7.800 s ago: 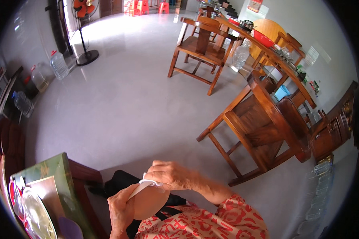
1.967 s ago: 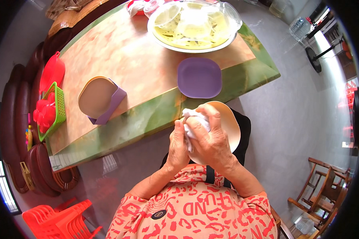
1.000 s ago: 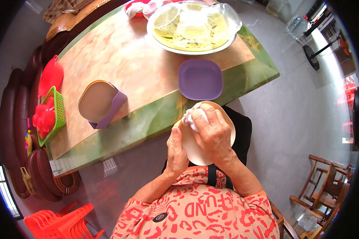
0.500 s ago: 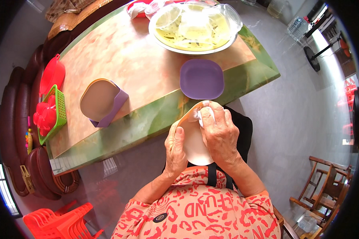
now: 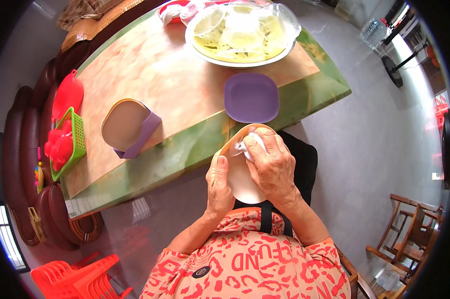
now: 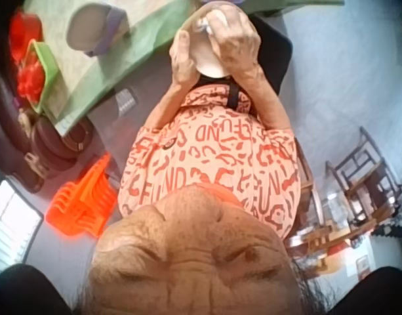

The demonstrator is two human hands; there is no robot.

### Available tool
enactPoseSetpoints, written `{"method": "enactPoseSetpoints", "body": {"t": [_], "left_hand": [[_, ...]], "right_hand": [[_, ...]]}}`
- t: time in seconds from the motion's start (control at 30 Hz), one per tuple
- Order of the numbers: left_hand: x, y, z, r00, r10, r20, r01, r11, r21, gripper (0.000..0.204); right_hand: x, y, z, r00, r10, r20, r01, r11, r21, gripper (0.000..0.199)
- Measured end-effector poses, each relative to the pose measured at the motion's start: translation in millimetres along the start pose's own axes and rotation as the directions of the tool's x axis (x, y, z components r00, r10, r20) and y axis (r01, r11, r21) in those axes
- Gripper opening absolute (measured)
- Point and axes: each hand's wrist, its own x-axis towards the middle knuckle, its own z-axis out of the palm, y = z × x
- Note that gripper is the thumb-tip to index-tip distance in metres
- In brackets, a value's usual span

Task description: The person wipes the interior and exterior surfaces of several small plastic bowls and lids with a white cloth. They handle each item one at a time, turning them over to wipe all sides, and place them back on the table after wiping.

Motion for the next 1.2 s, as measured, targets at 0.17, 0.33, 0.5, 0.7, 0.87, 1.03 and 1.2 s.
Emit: {"method": "enactPoseSetpoints", "body": {"t": [0.17,0.33,0.5,0.7,0.87,1.03,1.2], "left_hand": [[3.5,-4.5,-4.6,0.999,0.022,-0.031,-0.022,1.000,-0.009,0.041],[8.7,-4.7,-11.2,0.996,0.047,-0.073,-0.046,0.999,0.019,0.031],[14.5,0.7,-12.3,0.984,0.135,-0.116,-0.119,0.983,0.141,0.026],[10.2,7.7,-14.9,0.987,0.143,-0.067,-0.125,0.967,0.223,0.026],[1.9,15.5,-12.3,0.987,0.158,0.033,-0.159,0.918,0.363,0.026],[-13.5,22.4,3.5,0.948,0.276,0.157,-0.317,0.812,0.490,0.028],[-14.3,23.0,-0.5,0.934,0.343,0.100,-0.348,0.805,0.481,0.028]], "right_hand": [[-9.0,-4.1,6.6,0.975,-0.201,0.099,0.193,0.977,0.085,0.026],[-15.9,-4.7,-11.9,0.930,-0.238,0.279,0.202,0.968,0.150,0.026],[-24.6,-0.2,-29.2,0.883,-0.253,0.396,0.221,0.967,0.127,0.018],[-25.1,23.9,-41.0,0.913,-0.111,0.392,0.217,0.946,-0.239,0.011],[-10.9,28.0,-50.7,0.998,-0.053,-0.043,0.048,0.993,-0.103,0.034],[0.5,24.4,-31.2,0.998,-0.035,-0.052,0.031,0.997,-0.065,0.038],[-18.0,33.1,-26.7,0.978,0.197,0.065,-0.206,0.961,0.184,0.028]]}}
